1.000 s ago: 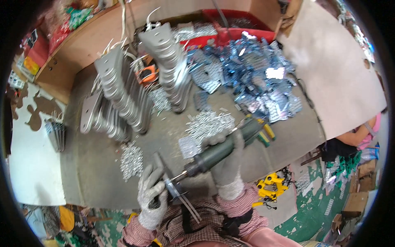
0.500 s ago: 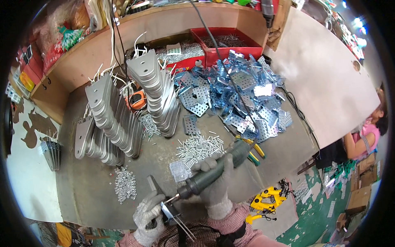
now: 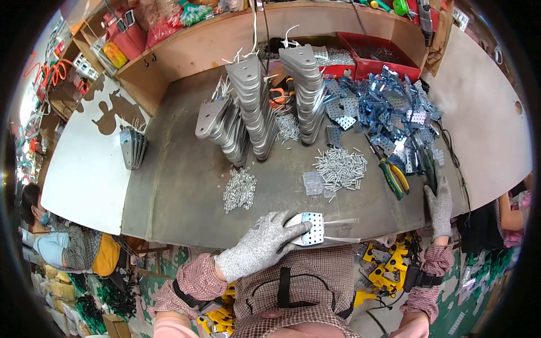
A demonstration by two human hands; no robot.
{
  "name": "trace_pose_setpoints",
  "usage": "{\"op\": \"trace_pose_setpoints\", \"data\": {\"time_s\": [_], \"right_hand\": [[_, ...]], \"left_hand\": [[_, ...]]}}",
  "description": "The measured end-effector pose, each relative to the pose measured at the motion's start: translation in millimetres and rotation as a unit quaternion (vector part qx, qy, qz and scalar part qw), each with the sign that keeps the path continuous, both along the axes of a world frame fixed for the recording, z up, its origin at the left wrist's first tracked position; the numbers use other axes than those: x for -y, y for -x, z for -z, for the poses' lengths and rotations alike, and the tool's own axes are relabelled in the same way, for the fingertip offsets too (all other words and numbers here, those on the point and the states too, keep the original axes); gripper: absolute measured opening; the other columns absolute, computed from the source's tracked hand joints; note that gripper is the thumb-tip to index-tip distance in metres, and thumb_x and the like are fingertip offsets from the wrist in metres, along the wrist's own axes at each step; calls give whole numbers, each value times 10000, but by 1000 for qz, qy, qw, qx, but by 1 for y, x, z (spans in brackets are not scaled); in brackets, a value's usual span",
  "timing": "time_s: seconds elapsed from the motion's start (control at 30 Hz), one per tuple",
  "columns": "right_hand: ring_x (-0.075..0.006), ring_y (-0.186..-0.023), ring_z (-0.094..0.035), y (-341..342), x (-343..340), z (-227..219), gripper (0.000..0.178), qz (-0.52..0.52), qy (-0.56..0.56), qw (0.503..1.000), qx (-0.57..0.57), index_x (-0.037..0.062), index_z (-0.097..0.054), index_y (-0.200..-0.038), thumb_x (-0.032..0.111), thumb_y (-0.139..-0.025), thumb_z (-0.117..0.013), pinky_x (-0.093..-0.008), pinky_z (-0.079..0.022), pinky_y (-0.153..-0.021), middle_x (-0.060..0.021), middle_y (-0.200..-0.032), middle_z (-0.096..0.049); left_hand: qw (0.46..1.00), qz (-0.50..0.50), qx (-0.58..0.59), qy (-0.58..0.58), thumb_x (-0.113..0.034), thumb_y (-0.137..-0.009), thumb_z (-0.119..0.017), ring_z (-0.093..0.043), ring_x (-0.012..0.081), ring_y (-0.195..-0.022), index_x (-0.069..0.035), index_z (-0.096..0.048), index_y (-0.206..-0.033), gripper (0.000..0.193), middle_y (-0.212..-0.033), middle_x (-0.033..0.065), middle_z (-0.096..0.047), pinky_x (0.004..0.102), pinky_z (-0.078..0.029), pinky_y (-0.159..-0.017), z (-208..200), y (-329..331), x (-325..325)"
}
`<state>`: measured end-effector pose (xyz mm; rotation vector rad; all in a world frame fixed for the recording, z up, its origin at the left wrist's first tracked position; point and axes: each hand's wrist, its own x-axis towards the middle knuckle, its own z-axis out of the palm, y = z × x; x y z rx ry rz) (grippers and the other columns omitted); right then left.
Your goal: The recorder uses a handheld power drill to secure pins and bushings into metal plates as part of an assembly process.
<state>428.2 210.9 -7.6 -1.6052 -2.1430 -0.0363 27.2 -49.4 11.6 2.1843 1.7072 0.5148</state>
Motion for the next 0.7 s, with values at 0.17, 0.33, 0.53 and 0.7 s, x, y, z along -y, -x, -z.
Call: {"op": "trace_pose_setpoints", "data": {"time_s": [0.17,0.33,0.53,0.7], "right_hand": [[-333,-1088,-619,132,98,-35,270,-216,24,975,-52,84,-648,-1078,128,-826,-735,-440,-490,-966,-138,-1167,-649],[-334,-1135,-577,282,180,-1,498,-555,174,804,-124,44,-579,-1233,345,-872,-745,-454,-474,-979,-117,-1138,-659],[-305,-1053,-573,301,185,1,536,-515,230,821,-92,45,-580,-1268,351,-862,-749,-448,-478,-952,-103,-1058,-647],[-288,-1053,-580,296,184,3,408,-558,385,713,-179,69,-616,-1162,272,-846,-775,-414,-490,-936,-80,-1042,-648]], "left_hand": [[901,-194,384,-56,-174,-891,-744,-595,236,-1137,-77,-514,-1349,521,-1281,123,-562,367,-527,-940,-22,47,39],[757,-385,483,-216,-130,-909,-739,-589,196,-1132,-61,-459,-1330,510,-1235,87,-556,327,-476,-1004,-15,114,78],[782,-388,436,-219,-380,-1007,-605,-600,167,-1040,-43,-484,-1291,457,-1184,129,-642,334,-475,-940,11,120,99],[737,-399,511,-189,-308,-974,-666,-601,179,-1086,-48,-467,-1314,472,-1204,125,-626,335,-481,-965,17,124,100]]}}
